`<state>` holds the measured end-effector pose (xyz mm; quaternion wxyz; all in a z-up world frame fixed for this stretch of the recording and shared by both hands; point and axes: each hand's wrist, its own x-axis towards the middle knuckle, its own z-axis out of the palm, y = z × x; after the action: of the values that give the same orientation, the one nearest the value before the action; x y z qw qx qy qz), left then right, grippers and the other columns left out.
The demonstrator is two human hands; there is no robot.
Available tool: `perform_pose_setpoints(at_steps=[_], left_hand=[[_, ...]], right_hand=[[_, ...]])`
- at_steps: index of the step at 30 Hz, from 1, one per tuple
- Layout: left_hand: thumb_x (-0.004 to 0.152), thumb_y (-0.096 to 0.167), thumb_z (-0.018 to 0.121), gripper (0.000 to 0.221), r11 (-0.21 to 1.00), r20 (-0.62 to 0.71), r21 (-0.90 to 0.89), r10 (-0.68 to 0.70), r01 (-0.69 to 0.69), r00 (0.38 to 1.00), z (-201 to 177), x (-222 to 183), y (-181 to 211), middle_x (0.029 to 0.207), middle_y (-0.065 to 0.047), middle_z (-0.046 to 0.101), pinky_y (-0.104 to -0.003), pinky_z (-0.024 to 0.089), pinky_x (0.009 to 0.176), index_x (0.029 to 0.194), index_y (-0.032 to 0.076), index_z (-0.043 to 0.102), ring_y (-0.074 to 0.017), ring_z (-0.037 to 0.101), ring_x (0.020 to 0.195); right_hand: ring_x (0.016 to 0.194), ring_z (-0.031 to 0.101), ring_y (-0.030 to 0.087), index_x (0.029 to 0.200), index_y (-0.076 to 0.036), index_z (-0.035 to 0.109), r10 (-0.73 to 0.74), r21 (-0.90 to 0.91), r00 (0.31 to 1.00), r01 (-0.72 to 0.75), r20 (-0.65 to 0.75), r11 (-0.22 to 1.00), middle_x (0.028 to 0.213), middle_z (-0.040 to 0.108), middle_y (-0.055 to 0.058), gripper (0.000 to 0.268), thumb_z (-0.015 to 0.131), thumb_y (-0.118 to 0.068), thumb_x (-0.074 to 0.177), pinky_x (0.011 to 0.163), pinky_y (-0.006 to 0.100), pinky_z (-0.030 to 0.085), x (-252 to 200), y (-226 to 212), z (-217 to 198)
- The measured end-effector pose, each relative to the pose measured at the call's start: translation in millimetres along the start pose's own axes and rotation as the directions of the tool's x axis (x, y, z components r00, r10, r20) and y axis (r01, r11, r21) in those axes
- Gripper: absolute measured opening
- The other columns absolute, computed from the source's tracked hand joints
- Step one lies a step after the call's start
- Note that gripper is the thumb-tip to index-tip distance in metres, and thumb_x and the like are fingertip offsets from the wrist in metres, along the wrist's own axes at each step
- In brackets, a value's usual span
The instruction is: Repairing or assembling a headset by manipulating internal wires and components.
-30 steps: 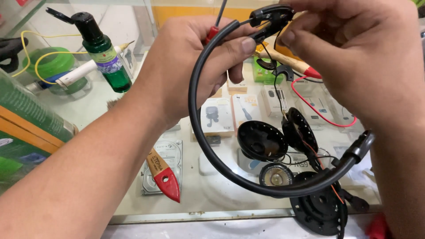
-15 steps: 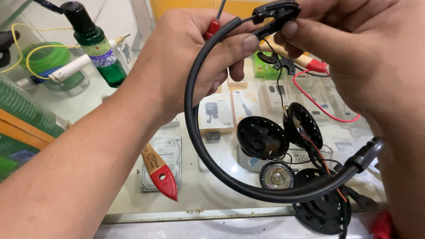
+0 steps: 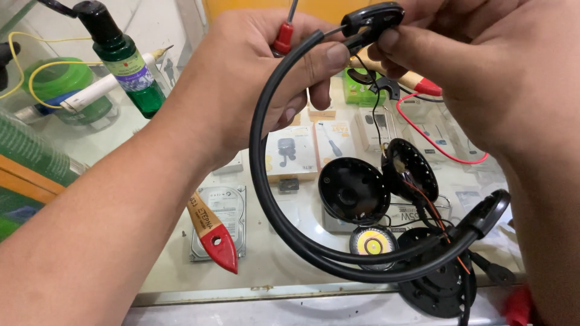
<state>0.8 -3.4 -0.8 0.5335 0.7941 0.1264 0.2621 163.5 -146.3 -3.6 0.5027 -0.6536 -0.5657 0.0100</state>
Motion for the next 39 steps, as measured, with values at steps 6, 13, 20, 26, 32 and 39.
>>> perform_pose_setpoints(at_steps=[6,13,20,26,32,39], left_hand=[[0.095,0.028,0.063,0.015,0.996,-0.008,0.087,-0.019,0.019,1.0,-1.2,-1.6,1.8,0.063,0.0,0.065,-0.022,0.032,0.039,0.091,0.015,0.071,-0.0061,0.04,0.043],[0.097,0.027,0.062,0.022,0.996,0.034,0.075,0.04,-0.042,0.999,-0.7,-2.0,-3.4,0.061,0.001,0.063,-0.022,0.032,0.04,0.08,0.013,0.065,-0.0052,0.04,0.043],[0.095,0.028,0.064,0.023,0.992,0.033,0.126,-0.017,0.013,0.999,0.1,-1.8,0.6,0.057,0.003,0.062,-0.022,0.03,0.042,0.078,0.014,0.068,-0.0044,0.038,0.042],[0.092,0.027,0.065,0.016,0.998,0.049,0.06,-0.026,0.023,0.998,1.1,-0.4,-0.3,0.061,-0.002,0.066,-0.022,0.03,0.038,0.094,0.013,0.072,-0.0059,0.038,0.04],[0.089,0.031,0.07,0.02,0.979,0.035,0.197,-0.064,0.056,0.997,0.5,1.0,1.6,0.069,0.002,0.074,-0.02,0.041,0.046,0.105,0.019,0.073,-0.0041,0.046,0.044],[0.093,0.024,0.069,0.009,0.966,-0.004,0.168,0.198,-0.195,0.98,0.4,4.4,-17.0,0.068,0.001,0.068,-0.021,0.053,0.051,0.097,0.017,0.073,-0.0049,0.066,0.062]], right_hand=[[0.105,0.069,0.013,0.117,-0.003,0.061,-0.055,-0.024,0.997,0.056,0.063,0.998,0.112,0.067,0.006,0.011,0.069,0.004,0.113,0.094,0.023,0.059,0.0,5.5,-3.9],[0.106,0.07,0.018,0.118,0.005,0.063,-0.174,-0.031,0.967,0.182,0.185,0.983,0.112,0.069,0.012,0.014,0.065,0.015,0.108,0.096,0.026,0.06,1.6,0.5,1.3],[0.104,0.071,0.016,0.114,0.003,0.066,-0.13,-0.083,0.977,0.145,0.168,0.986,0.11,0.073,0.01,0.012,0.071,0.011,0.106,0.092,0.024,0.061,0.8,0.9,2.9],[0.095,0.068,0.014,0.111,0.002,0.067,-0.108,-0.093,0.985,0.122,0.136,0.988,0.101,0.07,0.009,0.01,0.071,0.011,0.109,0.083,0.023,0.056,-0.4,5.3,2.1],[0.098,0.067,0.017,0.12,0.007,0.071,-0.203,-0.125,0.972,0.218,0.117,0.968,0.107,0.071,0.013,0.013,0.07,0.017,0.111,0.082,0.025,0.056,0.2,11.7,-2.4],[0.092,0.059,0.008,0.118,-0.001,0.073,-0.108,-0.151,0.99,0.12,0.087,0.981,0.104,0.071,0.004,0.015,0.068,0.011,0.112,0.076,0.021,0.045,-1.0,10.1,-3.1]])
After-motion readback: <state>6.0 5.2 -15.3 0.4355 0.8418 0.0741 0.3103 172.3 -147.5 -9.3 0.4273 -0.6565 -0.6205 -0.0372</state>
